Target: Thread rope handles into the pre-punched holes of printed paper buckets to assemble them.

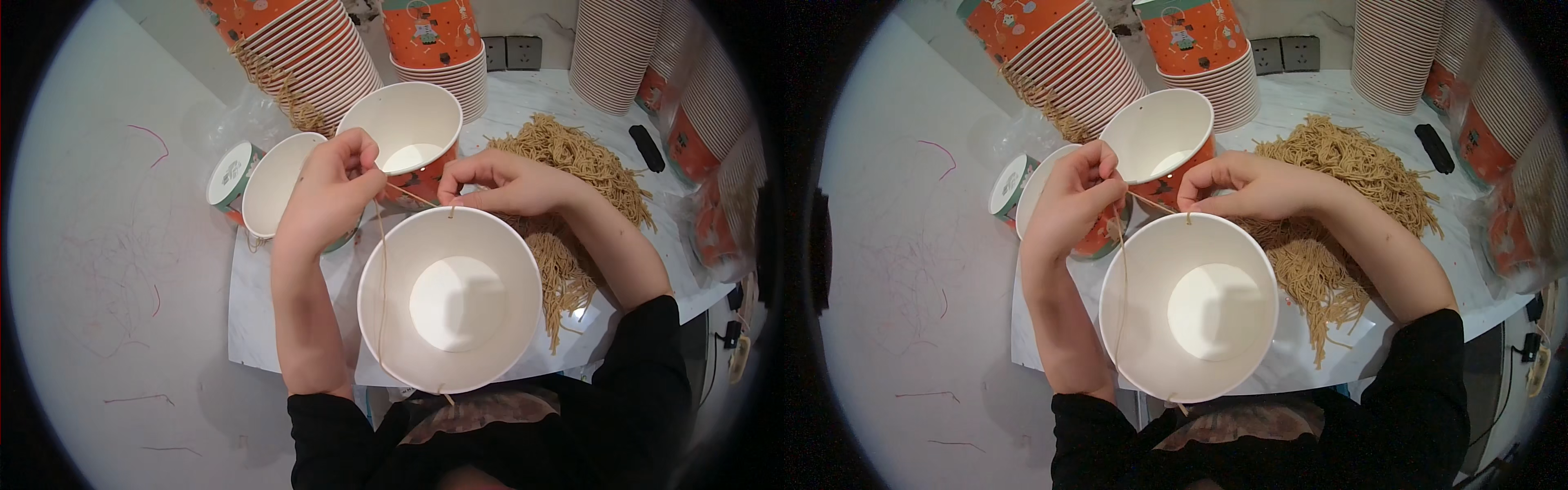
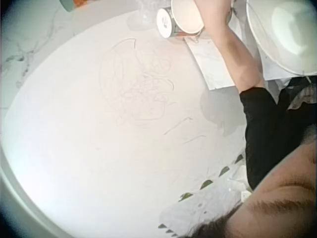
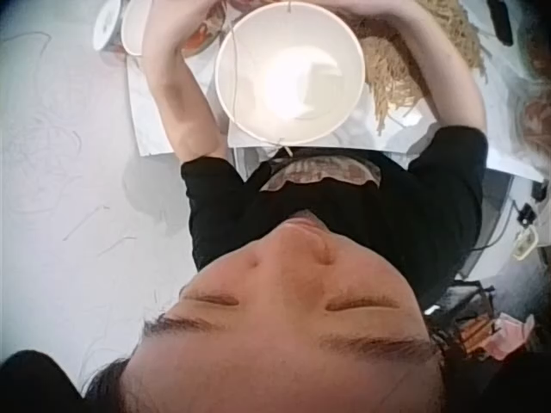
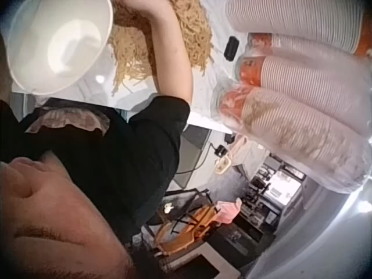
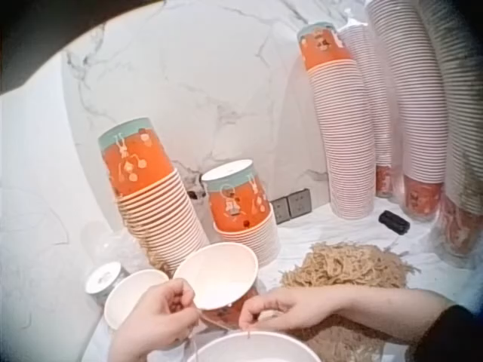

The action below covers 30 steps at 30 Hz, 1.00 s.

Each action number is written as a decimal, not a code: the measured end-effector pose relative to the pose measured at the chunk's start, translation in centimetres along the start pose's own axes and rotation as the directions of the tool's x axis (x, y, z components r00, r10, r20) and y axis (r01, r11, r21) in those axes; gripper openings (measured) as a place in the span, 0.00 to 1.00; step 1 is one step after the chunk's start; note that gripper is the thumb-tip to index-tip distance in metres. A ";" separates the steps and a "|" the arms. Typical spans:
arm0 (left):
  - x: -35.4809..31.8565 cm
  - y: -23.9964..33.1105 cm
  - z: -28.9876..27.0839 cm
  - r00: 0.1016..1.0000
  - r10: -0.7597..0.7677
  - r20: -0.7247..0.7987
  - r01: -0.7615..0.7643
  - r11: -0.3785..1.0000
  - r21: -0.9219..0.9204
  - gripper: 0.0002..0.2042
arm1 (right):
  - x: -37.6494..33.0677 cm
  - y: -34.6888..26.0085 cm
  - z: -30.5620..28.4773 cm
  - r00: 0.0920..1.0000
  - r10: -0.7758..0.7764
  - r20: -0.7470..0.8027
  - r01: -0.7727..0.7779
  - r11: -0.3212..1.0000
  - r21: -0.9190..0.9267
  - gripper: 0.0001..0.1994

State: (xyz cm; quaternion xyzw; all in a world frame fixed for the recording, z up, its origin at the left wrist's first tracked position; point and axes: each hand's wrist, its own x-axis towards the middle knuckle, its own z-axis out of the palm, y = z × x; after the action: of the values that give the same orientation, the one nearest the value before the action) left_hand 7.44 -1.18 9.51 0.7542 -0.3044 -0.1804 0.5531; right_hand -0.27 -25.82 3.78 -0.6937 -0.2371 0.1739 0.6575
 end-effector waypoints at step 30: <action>-13.0 7.4 6.7 0.828 0.045 0.560 -0.491 0.540 0.684 0.22 | -2.9 -4.4 0.5 0.835 -0.250 -0.490 -0.142 0.763 -0.631 0.10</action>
State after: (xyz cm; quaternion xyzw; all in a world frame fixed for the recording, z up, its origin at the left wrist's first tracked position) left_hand -8.32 1.03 13.46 0.7924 -0.5945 -0.1123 0.0779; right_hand -3.39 -26.92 7.91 -0.8884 -0.1050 -0.1436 0.4232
